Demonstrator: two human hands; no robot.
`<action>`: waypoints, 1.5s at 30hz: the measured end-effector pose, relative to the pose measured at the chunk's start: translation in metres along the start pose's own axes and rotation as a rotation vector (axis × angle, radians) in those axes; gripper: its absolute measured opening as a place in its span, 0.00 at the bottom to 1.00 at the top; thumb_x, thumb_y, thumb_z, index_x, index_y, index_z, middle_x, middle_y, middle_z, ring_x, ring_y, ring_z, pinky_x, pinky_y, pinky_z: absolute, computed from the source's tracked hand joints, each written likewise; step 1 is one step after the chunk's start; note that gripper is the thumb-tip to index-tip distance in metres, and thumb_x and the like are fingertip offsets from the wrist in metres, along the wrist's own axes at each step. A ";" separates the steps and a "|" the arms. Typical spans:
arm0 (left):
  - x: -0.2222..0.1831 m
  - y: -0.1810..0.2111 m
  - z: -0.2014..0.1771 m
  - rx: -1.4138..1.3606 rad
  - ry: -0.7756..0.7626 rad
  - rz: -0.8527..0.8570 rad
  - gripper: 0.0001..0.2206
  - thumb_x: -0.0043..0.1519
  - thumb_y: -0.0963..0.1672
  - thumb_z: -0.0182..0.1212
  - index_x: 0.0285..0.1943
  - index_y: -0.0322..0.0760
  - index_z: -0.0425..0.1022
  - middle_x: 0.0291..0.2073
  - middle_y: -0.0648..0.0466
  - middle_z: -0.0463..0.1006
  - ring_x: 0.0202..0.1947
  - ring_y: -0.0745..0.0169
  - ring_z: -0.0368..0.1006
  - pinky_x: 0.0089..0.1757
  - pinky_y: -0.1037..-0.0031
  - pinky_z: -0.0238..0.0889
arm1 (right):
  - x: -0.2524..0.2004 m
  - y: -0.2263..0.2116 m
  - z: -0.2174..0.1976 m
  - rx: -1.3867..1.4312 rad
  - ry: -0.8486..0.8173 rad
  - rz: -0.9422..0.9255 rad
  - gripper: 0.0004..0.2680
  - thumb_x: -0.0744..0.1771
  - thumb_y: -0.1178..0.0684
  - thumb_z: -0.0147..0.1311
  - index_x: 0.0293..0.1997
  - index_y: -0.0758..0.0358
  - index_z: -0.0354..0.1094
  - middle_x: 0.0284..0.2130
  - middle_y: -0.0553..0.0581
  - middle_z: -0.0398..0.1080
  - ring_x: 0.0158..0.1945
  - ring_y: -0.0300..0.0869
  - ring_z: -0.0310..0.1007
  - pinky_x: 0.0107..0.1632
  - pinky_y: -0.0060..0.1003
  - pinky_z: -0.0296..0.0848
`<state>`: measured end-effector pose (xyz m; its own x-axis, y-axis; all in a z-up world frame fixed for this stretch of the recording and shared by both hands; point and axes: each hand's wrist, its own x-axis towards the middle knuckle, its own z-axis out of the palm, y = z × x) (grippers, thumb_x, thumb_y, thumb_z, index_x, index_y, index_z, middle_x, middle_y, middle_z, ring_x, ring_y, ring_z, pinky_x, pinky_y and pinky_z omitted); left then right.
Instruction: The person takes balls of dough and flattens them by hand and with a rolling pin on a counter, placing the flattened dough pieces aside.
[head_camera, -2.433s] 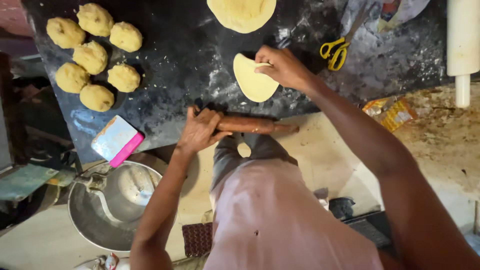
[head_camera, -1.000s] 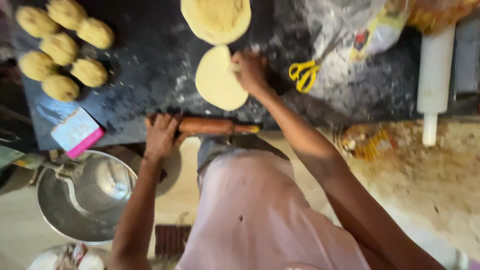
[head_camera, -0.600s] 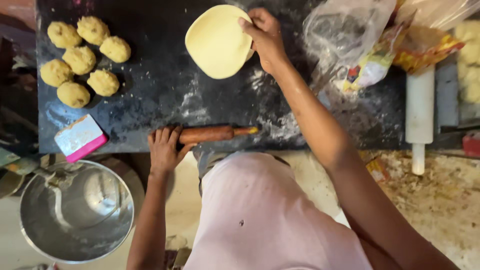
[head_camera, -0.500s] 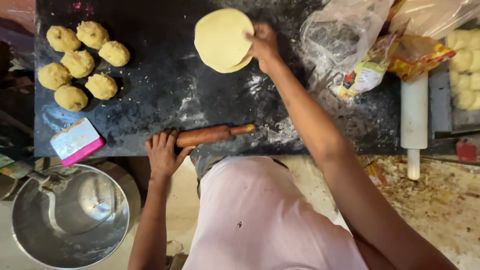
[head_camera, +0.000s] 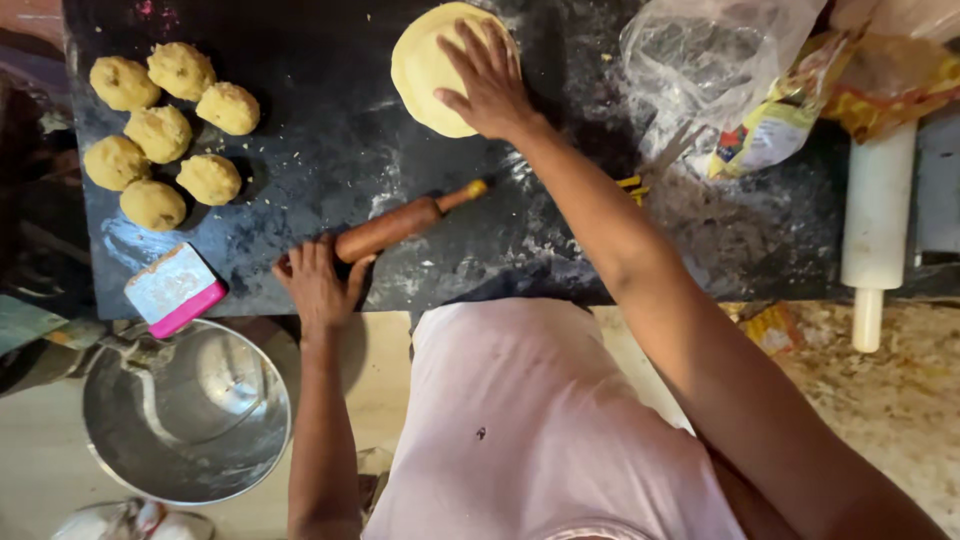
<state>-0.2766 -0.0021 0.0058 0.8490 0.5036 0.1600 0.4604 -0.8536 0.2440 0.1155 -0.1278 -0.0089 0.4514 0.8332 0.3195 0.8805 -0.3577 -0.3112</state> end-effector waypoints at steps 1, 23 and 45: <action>0.002 -0.004 -0.003 0.008 -0.013 0.006 0.31 0.62 0.60 0.63 0.62 0.34 0.74 0.51 0.47 0.75 0.55 0.46 0.66 0.59 0.48 0.50 | 0.003 0.001 0.005 -0.009 -0.068 0.018 0.26 0.69 0.39 0.59 0.71 0.61 0.56 0.68 0.71 0.52 0.69 0.70 0.42 0.67 0.70 0.41; 0.185 0.101 0.051 -0.178 -0.036 0.457 0.22 0.68 0.48 0.60 0.69 0.33 0.73 0.69 0.46 0.71 0.71 0.53 0.62 0.68 0.44 0.31 | 0.008 0.043 -0.026 0.530 0.167 0.178 0.06 0.72 0.54 0.55 0.42 0.66 0.67 0.36 0.61 0.71 0.44 0.52 0.74 0.49 0.46 0.71; 0.201 0.090 0.093 -0.812 -0.057 -0.022 0.28 0.59 0.51 0.74 0.63 0.34 0.69 0.54 0.41 0.75 0.56 0.41 0.71 0.55 0.46 0.64 | -0.032 0.065 0.023 0.332 0.127 0.739 0.13 0.62 0.45 0.68 0.39 0.65 0.75 0.33 0.64 0.78 0.40 0.55 0.78 0.44 0.47 0.73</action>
<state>-0.0402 0.0097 -0.0294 0.8639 0.4930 0.1030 0.1644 -0.4693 0.8676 0.1553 -0.1677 -0.0604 0.9286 0.3704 0.0212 0.2698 -0.6351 -0.7238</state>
